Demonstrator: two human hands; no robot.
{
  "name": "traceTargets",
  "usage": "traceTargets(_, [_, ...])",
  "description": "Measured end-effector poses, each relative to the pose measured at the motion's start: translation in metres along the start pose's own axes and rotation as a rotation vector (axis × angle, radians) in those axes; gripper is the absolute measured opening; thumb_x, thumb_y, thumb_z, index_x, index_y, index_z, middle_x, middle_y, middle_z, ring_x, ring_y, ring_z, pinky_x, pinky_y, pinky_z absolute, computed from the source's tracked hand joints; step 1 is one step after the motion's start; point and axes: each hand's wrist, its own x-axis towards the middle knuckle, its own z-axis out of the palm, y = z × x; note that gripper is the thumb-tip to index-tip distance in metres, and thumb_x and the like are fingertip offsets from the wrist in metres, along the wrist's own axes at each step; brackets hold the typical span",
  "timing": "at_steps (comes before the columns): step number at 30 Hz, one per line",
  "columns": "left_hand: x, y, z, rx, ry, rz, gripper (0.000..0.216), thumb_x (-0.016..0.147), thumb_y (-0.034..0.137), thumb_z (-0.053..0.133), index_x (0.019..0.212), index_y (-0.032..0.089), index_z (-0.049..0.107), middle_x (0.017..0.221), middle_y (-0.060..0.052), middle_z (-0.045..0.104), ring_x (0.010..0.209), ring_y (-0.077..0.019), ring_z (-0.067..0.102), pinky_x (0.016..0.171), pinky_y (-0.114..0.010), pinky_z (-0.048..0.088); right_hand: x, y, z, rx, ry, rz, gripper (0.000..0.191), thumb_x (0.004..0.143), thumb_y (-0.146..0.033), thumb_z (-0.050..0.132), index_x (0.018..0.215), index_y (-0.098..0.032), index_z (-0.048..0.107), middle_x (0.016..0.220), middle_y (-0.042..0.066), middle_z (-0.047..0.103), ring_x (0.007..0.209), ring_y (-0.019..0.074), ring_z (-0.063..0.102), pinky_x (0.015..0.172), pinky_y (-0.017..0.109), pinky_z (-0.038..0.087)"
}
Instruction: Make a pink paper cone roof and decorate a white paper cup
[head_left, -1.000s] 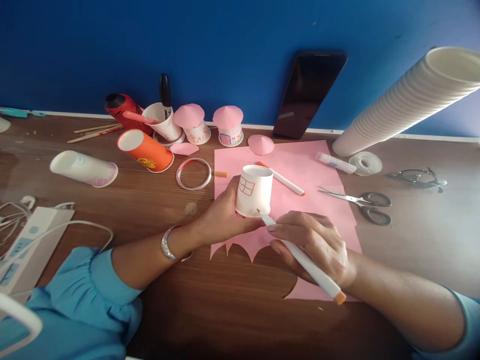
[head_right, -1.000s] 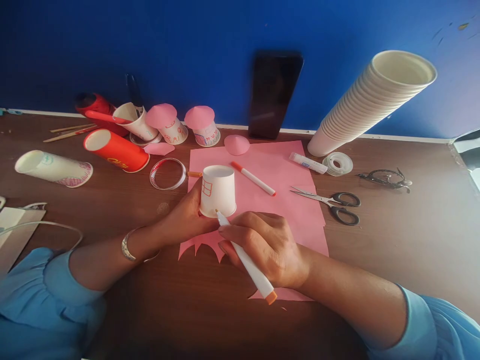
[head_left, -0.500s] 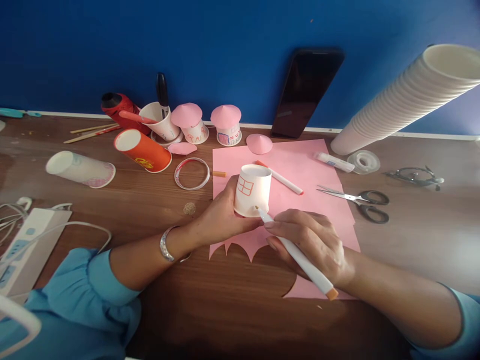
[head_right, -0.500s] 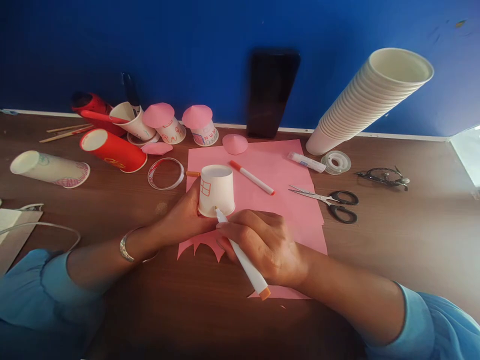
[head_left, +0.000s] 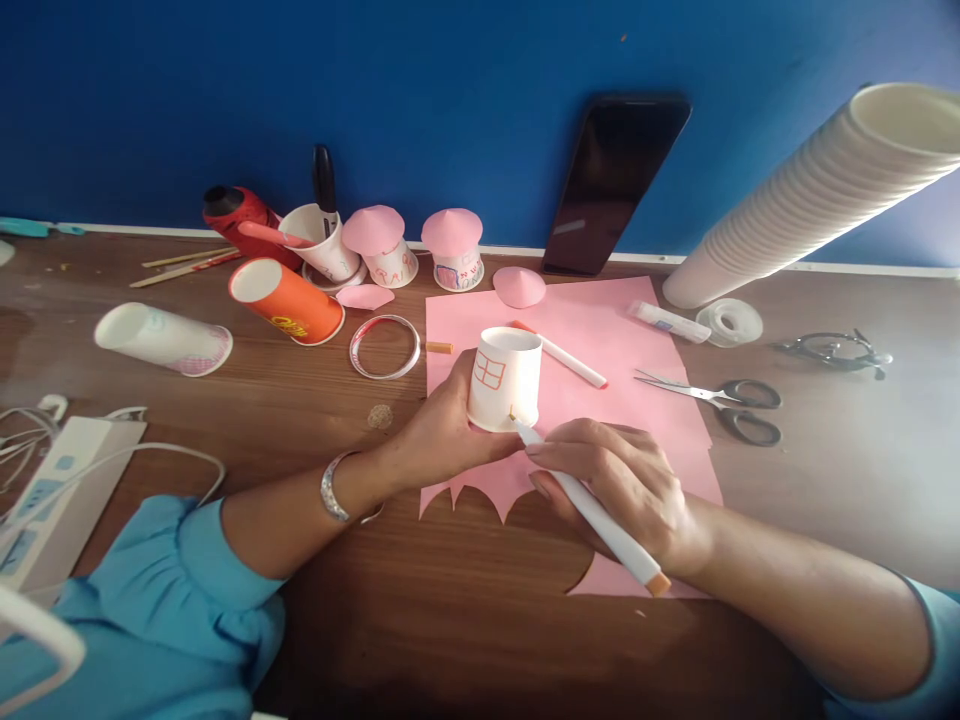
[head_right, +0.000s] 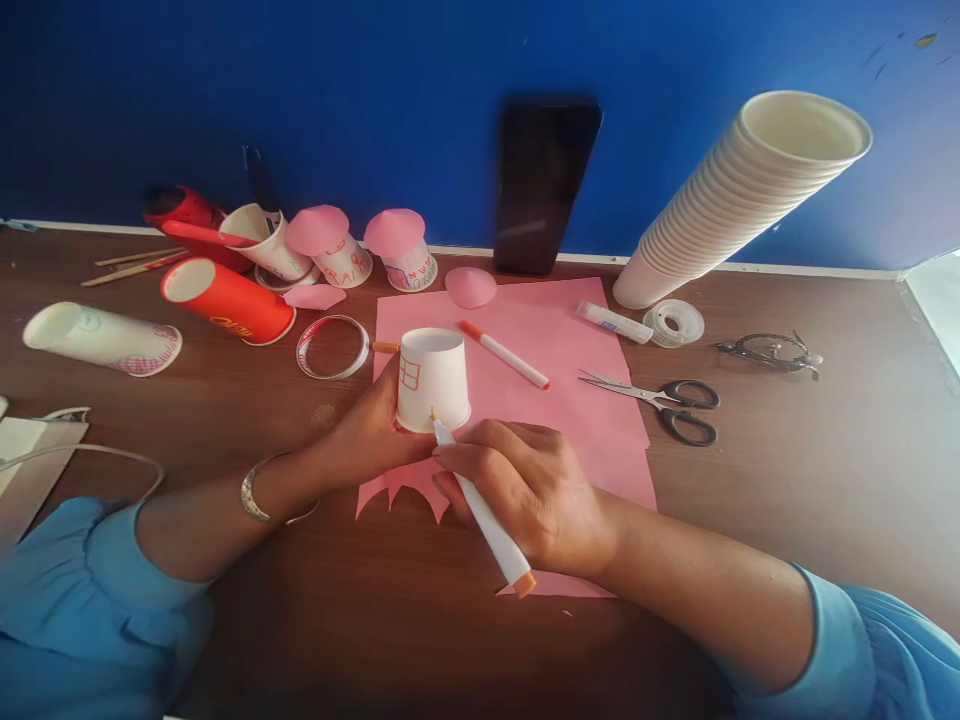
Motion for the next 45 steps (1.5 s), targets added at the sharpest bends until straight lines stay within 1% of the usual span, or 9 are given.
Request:
traceTargets(8, [0.000,0.002,0.000,-0.017,0.010,0.001,0.067,0.067,0.028,0.091,0.119,0.023,0.049,0.106,-0.005,0.064,0.103,-0.0268,0.062,0.082,-0.039,0.054,-0.003,-0.002,0.002,0.052,-0.024,0.024,0.014,0.095,-0.010,0.062,0.108,-0.012,0.059,0.080,0.003,0.066,0.067,0.0149,0.068,0.054,0.027,0.055])
traceTargets(12, [0.000,0.003,0.001,0.002,0.013,0.017,0.069,0.068,0.032,0.091,0.121,0.023,0.049,0.103,-0.005,0.063,0.102,-0.0273,0.062,0.082,-0.040,0.054,-0.004,-0.003,0.002,0.055,-0.026,0.028,0.014,0.096,-0.010,0.060,0.109,-0.013,0.059,0.079,0.002,0.065,0.066,0.0147,0.067,0.053,0.027,0.054])
traceTargets(22, [0.000,0.004,0.000,0.030,0.003,0.000,0.065,0.069,0.033,0.092,0.115,0.021,0.048,0.101,-0.004,0.063,0.107,-0.0290,0.062,0.088,-0.043,0.054,0.001,-0.006,-0.002,0.077,-0.036,0.049,0.011,0.094,-0.007,0.059,0.104,-0.014,0.059,0.074,0.001,0.064,0.062,0.0136,0.066,0.050,0.026,0.052])
traceTargets(25, [0.000,0.003,-0.001,0.014,-0.022,0.009,0.067,0.069,0.035,0.092,0.118,0.022,0.048,0.103,-0.006,0.063,0.107,-0.0295,0.063,0.085,-0.042,0.055,0.003,-0.007,-0.008,0.097,-0.013,0.066,0.014,0.095,-0.009,0.057,0.107,-0.015,0.059,0.075,0.001,0.065,0.063,0.0147,0.067,0.051,0.027,0.054])
traceTargets(30, [0.002,0.001,-0.005,-0.035,-0.057,0.011,0.074,0.068,0.039,0.093,0.123,0.024,0.045,0.104,-0.005,0.064,0.101,-0.0271,0.064,0.077,-0.037,0.054,0.005,-0.006,-0.012,0.094,0.034,0.141,0.016,0.098,-0.012,0.054,0.112,-0.020,0.057,0.085,0.004,0.068,0.072,0.0160,0.070,0.058,0.029,0.059])
traceTargets(34, [0.002,0.005,-0.005,-0.042,-0.046,0.026,0.079,0.067,0.036,0.093,0.128,0.025,0.043,0.102,-0.004,0.063,0.097,-0.0258,0.063,0.074,-0.036,0.053,0.004,-0.004,-0.009,0.099,0.023,0.071,0.018,0.095,-0.010,0.058,0.112,-0.017,0.059,0.083,0.003,0.067,0.070,0.0153,0.068,0.058,0.027,0.059])
traceTargets(38, [0.003,0.009,-0.004,-0.037,-0.016,0.047,0.079,0.063,0.035,0.095,0.123,0.024,0.045,0.099,-0.004,0.062,0.094,-0.0255,0.063,0.071,-0.035,0.053,0.002,-0.003,-0.007,0.086,0.014,0.032,0.022,0.092,-0.007,0.060,0.112,-0.016,0.060,0.083,0.003,0.068,0.068,0.0151,0.067,0.056,0.028,0.060])
traceTargets(41, [0.003,0.009,-0.003,-0.032,-0.031,0.038,0.078,0.064,0.035,0.094,0.123,0.024,0.044,0.098,-0.003,0.061,0.092,-0.0245,0.062,0.070,-0.034,0.052,0.002,-0.003,-0.005,0.070,0.006,0.039,0.018,0.092,-0.008,0.061,0.109,-0.016,0.061,0.081,0.002,0.067,0.067,0.0154,0.068,0.054,0.027,0.058])
traceTargets(45, [0.003,0.010,-0.002,-0.013,0.005,0.043,0.073,0.062,0.034,0.095,0.115,0.023,0.045,0.095,-0.002,0.058,0.088,-0.0218,0.060,0.068,-0.032,0.051,0.002,-0.003,-0.004,0.072,0.002,0.010,0.015,0.094,-0.009,0.061,0.108,-0.014,0.061,0.082,0.003,0.067,0.069,0.0147,0.068,0.056,0.026,0.058])
